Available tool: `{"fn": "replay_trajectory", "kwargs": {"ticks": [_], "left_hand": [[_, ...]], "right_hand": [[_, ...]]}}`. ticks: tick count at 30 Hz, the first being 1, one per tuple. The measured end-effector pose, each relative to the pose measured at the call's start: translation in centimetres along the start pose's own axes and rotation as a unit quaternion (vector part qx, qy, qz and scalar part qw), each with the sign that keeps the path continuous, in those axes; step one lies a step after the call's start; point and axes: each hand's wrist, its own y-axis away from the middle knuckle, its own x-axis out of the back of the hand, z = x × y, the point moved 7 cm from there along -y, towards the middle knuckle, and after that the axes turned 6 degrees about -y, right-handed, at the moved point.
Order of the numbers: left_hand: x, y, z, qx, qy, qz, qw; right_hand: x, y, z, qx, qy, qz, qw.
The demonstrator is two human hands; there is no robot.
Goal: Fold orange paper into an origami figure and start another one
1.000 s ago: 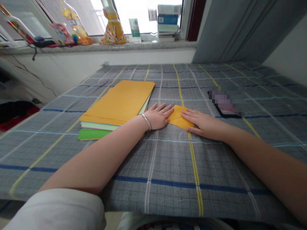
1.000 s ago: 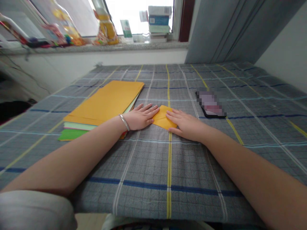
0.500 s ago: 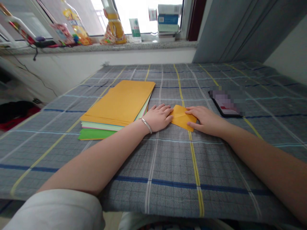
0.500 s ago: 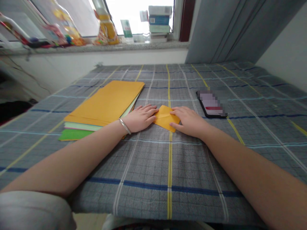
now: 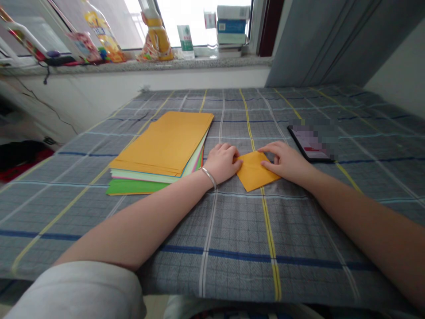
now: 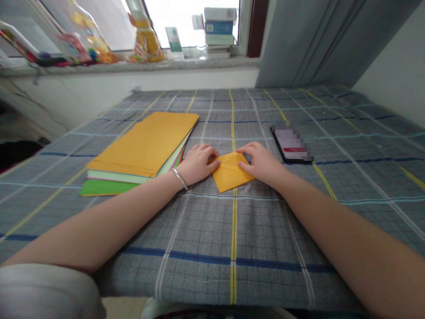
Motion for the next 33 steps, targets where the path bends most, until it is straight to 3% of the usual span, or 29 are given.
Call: {"fn": "replay_trajectory", "kwargs": {"ticks": [5, 11, 18, 22, 25, 29, 33], "left_hand": [[-0.8, -0.6, -0.6, 0.033, 0.165, -0.016, 0.986], [-0.9, -0.4, 0.0, 0.042, 0.363, -0.028, 0.931], [-1.0, -0.7, -1.1, 0.120, 0.485, 0.005, 0.867], [-1.3, -0.7, -1.3, 0.154, 0.532, 0.004, 0.833], [-1.4, -0.7, -1.0, 0.148, 0.535, -0.007, 0.831], [-1.3, -0.8, -0.9, 0.126, 0.531, -0.015, 0.838], [-1.2, -0.9, -1.1, 0.125, 0.464, -0.011, 0.877]], "right_hand": [[-0.4, -0.2, 0.2, -0.029, -0.010, -0.020, 0.999], [0.8, -0.5, -0.9, -0.095, -0.105, 0.029, 0.989], [-0.2, -0.2, 0.8, -0.215, -0.330, 0.061, 0.917], [-1.3, -0.1, 0.4, -0.227, -0.382, -0.003, 0.896], [-1.7, -0.1, -0.2, -0.221, -0.387, -0.037, 0.894], [-1.7, 0.0, -0.4, -0.222, -0.375, -0.028, 0.899], [-1.9, -0.1, -0.5, -0.228, -0.352, -0.034, 0.907]]}}
